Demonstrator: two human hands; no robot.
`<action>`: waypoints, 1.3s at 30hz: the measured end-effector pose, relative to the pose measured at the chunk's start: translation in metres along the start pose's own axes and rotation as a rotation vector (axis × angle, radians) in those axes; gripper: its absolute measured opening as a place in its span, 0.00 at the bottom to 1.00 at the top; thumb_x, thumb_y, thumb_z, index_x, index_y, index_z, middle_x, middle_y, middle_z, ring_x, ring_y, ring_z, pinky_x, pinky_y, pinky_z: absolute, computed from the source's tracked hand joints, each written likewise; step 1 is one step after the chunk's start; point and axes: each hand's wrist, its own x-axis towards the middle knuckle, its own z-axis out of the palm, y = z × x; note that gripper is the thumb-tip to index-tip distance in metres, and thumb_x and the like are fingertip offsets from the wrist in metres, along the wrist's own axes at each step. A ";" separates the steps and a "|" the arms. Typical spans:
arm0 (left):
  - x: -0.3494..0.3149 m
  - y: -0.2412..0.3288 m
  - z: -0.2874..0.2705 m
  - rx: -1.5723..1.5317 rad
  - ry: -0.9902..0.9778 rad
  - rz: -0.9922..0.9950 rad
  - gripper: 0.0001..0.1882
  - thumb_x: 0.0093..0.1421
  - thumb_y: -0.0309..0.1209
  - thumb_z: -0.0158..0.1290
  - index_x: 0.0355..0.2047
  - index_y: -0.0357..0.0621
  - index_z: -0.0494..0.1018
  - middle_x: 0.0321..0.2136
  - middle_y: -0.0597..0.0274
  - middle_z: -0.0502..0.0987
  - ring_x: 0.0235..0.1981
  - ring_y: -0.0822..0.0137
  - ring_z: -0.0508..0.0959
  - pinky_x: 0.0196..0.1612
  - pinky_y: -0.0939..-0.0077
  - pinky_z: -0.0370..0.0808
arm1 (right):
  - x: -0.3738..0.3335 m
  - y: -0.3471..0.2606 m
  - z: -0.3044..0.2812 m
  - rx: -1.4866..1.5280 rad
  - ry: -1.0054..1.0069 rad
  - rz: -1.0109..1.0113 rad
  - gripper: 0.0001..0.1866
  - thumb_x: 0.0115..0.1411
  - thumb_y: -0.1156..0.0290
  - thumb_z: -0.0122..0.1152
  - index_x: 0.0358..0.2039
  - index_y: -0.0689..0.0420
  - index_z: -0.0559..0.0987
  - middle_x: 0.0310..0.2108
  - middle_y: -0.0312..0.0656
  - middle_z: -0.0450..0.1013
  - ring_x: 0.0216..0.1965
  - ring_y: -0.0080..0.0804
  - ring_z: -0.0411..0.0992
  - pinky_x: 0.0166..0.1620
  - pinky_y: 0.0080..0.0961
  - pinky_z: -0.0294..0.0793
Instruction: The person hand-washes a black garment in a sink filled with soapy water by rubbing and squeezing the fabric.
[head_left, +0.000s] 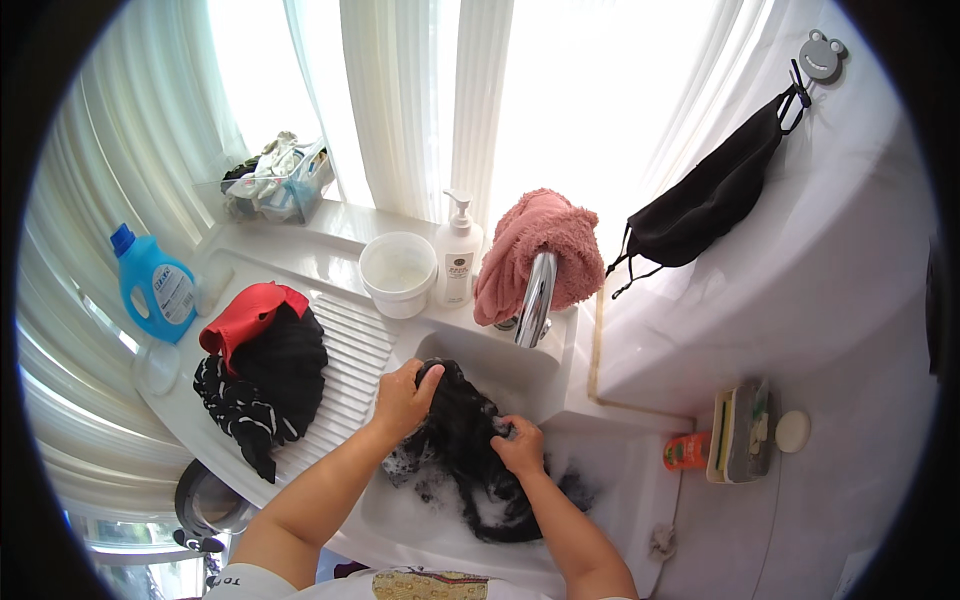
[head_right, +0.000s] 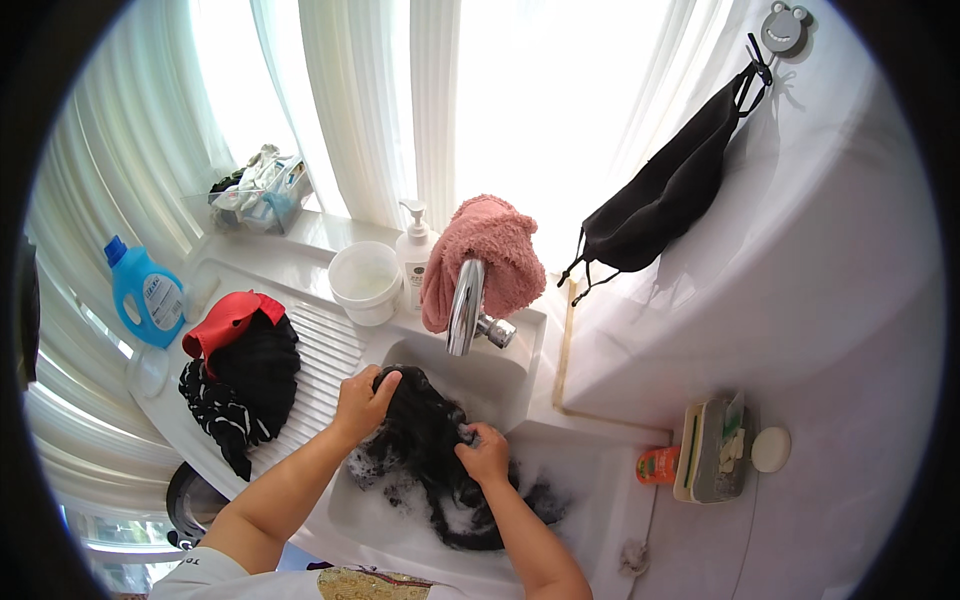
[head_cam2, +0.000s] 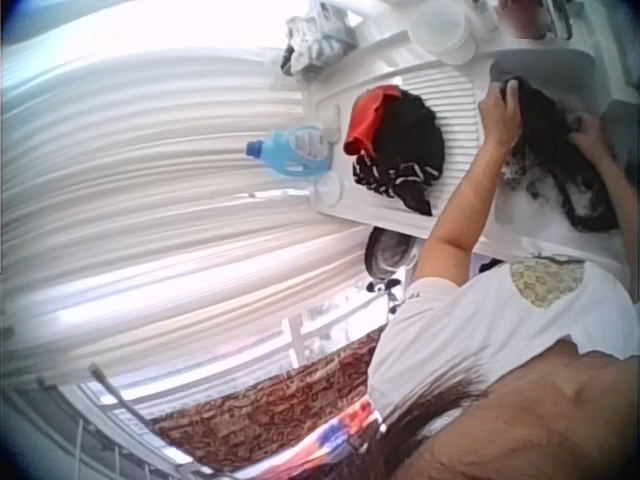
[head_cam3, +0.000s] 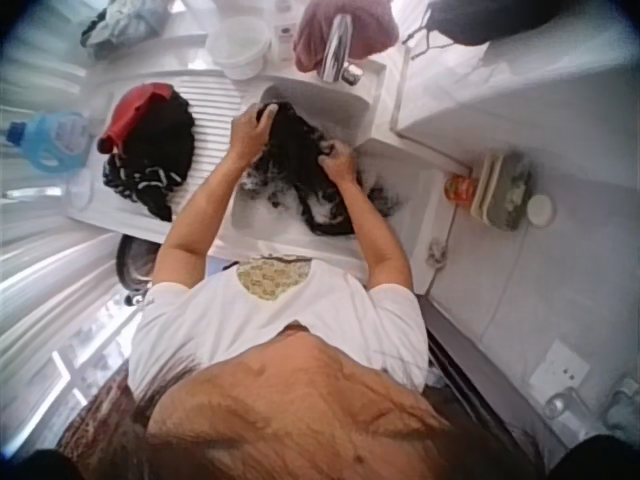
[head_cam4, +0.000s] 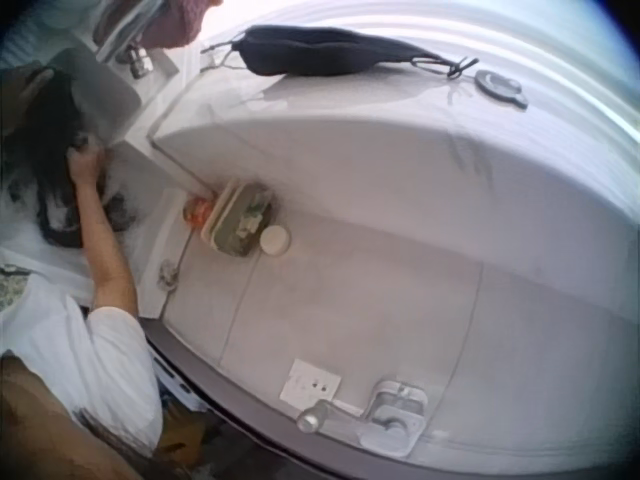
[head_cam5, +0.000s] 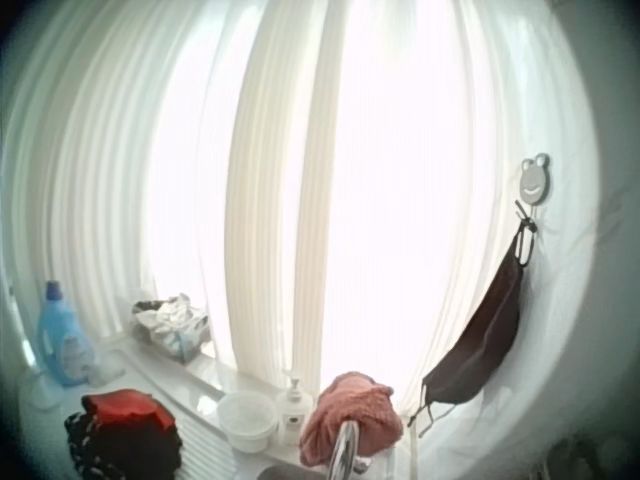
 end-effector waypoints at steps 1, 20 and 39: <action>-0.001 -0.005 0.008 0.013 0.026 -0.023 0.16 0.58 0.40 0.53 0.28 0.38 0.70 0.15 0.47 0.71 0.19 0.44 0.71 0.24 0.59 0.68 | -0.004 -0.010 -0.006 -0.017 0.144 -0.158 0.14 0.36 0.74 0.60 0.29 0.56 0.78 0.25 0.47 0.71 0.35 0.43 0.71 0.45 0.34 0.67; -0.018 -0.169 0.162 0.747 -1.037 -0.091 0.23 0.54 0.31 0.47 0.51 0.47 0.70 0.51 0.52 0.70 0.50 0.52 0.72 0.51 0.58 0.69 | 0.045 0.063 0.083 -0.236 -0.748 0.111 0.34 0.49 0.52 0.57 0.55 0.53 0.64 0.56 0.52 0.61 0.56 0.49 0.62 0.57 0.36 0.62; -0.012 -0.011 -0.011 -0.817 -0.667 -0.301 0.08 0.44 0.20 0.51 0.28 0.37 0.74 0.23 0.71 0.72 0.26 0.81 0.68 0.28 0.85 0.64 | -0.011 -0.088 -0.094 0.616 -0.195 -0.090 0.26 0.35 0.81 0.49 0.41 0.63 0.76 0.41 0.38 0.73 0.40 0.26 0.71 0.48 0.20 0.67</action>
